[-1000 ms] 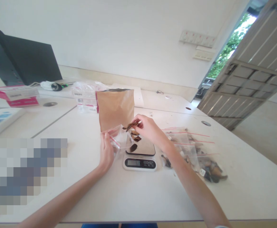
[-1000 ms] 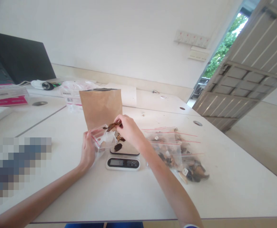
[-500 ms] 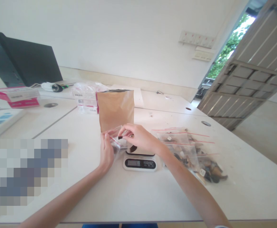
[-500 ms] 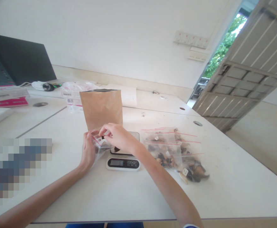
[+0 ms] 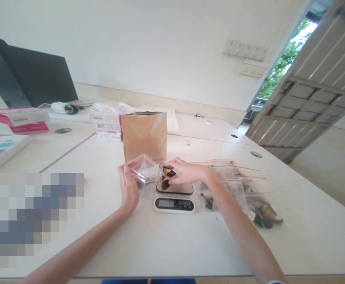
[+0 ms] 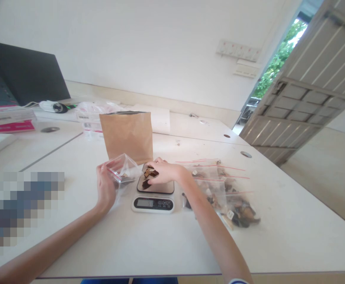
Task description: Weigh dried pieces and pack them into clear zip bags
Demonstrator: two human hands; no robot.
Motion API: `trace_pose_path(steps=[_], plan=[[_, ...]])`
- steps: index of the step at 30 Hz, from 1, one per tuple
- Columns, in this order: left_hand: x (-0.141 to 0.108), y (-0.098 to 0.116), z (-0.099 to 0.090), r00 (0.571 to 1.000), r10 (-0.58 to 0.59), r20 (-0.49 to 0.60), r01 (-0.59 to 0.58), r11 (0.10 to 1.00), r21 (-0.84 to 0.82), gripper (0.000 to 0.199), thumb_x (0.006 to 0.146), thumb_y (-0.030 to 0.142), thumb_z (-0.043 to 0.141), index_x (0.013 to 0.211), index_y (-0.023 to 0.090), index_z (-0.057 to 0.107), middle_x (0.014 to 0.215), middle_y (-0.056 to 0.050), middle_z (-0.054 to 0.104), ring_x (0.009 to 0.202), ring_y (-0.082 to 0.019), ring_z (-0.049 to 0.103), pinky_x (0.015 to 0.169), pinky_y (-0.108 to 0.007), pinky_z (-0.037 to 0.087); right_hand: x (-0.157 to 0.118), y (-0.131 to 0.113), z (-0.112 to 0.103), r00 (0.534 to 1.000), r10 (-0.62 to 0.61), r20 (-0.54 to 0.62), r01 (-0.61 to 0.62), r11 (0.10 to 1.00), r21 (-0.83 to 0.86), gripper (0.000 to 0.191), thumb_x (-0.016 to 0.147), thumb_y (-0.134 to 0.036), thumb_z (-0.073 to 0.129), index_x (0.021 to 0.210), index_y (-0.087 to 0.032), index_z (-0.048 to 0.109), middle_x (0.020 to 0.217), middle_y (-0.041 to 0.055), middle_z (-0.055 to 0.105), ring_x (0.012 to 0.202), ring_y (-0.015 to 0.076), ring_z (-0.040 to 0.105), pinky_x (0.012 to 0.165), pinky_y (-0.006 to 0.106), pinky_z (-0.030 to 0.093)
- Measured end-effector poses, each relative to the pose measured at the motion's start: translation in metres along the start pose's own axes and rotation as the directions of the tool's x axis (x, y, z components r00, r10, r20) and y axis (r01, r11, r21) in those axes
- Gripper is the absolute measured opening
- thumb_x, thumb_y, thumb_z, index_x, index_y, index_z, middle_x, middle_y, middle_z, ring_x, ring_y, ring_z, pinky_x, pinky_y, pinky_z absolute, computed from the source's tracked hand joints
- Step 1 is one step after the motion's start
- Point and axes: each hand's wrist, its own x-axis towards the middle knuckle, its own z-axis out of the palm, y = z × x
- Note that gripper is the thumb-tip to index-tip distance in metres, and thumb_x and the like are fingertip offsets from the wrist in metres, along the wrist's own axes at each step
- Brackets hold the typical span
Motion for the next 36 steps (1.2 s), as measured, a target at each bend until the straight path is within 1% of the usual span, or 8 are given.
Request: trace_pose_path(steps=[3,5,10,15,21,26,31,36], plan=[[0.000,0.003,0.001,1.000,-0.018,-0.008,0.018,1.000,-0.013,0.034,0.091,0.051,0.033,0.095,0.021,0.050,0.107,-0.007,0.064,0.096,-0.021,0.063,0.083,-0.036,0.047,0.009,-0.003,0.010,0.994,0.000,0.109,0.001,1.000,-0.010,0.075,0.076,-0.040,0.067,0.140,-0.018,0.036,0.134,0.0142,0.042,0.119,0.0253,0.050,0.101,0.037,0.040],[0.000,0.004,0.002,1.000,-0.026,-0.006,0.026,1.000,-0.013,0.034,0.091,0.050,0.033,0.094,0.021,0.051,0.106,-0.007,0.064,0.095,-0.021,0.063,0.084,-0.036,0.047,0.014,-0.007,0.014,0.993,0.008,0.119,-0.001,0.998,-0.057,0.068,0.076,-0.041,0.066,0.136,-0.018,0.042,0.134,0.0140,0.042,0.120,0.0264,0.049,0.100,0.036,0.040],[-0.002,0.007,0.003,0.998,-0.057,0.012,0.058,0.997,-0.053,0.031,0.091,0.049,0.035,0.093,0.021,0.051,0.105,-0.007,0.064,0.093,-0.021,0.063,0.078,-0.034,0.049,0.017,-0.012,0.015,0.996,0.016,0.085,-0.003,0.989,-0.150,0.044,0.076,-0.027,0.069,0.118,-0.018,0.056,0.116,0.0103,0.055,0.108,0.0231,0.055,0.088,0.028,0.045],[-0.002,0.007,0.003,0.997,-0.074,0.038,0.076,0.996,-0.050,0.034,0.091,0.050,0.035,0.094,0.021,0.051,0.109,-0.008,0.064,0.094,-0.021,0.063,0.076,-0.034,0.048,0.017,-0.006,0.014,1.000,-0.003,0.024,0.005,0.998,-0.064,0.024,0.075,-0.005,0.063,0.097,-0.014,0.064,0.107,0.0099,0.059,0.089,0.0158,0.060,0.077,0.023,0.046],[0.000,0.004,0.002,0.996,-0.072,0.057,0.074,0.996,-0.043,0.035,0.090,0.052,0.035,0.095,0.020,0.050,0.111,-0.009,0.064,0.095,-0.022,0.063,0.078,-0.035,0.048,0.017,0.004,0.009,0.999,-0.046,0.000,0.046,0.999,-0.004,0.019,0.072,0.002,0.059,0.079,-0.014,0.065,0.086,0.0047,0.065,0.080,0.0147,0.060,0.070,0.023,0.045],[0.001,0.003,0.001,0.996,-0.058,0.067,0.061,0.997,-0.038,0.039,0.089,0.056,0.035,0.095,0.021,0.049,0.112,-0.009,0.063,0.095,-0.021,0.063,0.078,-0.035,0.048,0.013,0.005,-0.001,0.979,-0.058,-0.198,0.065,0.998,0.027,0.020,0.076,0.002,0.053,0.082,-0.014,0.063,0.088,0.0048,0.061,0.086,0.0144,0.057,0.081,0.026,0.044],[0.001,0.001,0.002,0.997,-0.056,0.056,0.057,0.998,-0.021,0.043,0.088,0.059,0.036,0.095,0.020,0.051,0.106,-0.008,0.064,0.092,-0.021,0.063,0.078,-0.035,0.048,0.014,-0.014,0.002,0.804,-0.105,-0.586,0.269,0.942,0.199,0.019,0.080,-0.001,0.051,0.087,-0.016,0.061,0.095,0.0036,0.053,0.079,0.0108,0.057,0.077,0.026,0.047],[-0.002,0.002,0.001,0.997,-0.021,0.073,0.022,1.000,-0.014,0.043,0.088,0.059,0.037,0.095,0.020,0.053,0.100,-0.007,0.064,0.090,-0.020,0.063,0.076,-0.034,0.048,0.012,-0.031,0.009,0.840,-0.271,-0.470,0.429,0.863,0.268,0.020,0.084,-0.009,0.054,0.096,-0.021,0.064,0.105,0.0042,0.055,0.091,0.0121,0.059,0.082,0.028,0.048]])
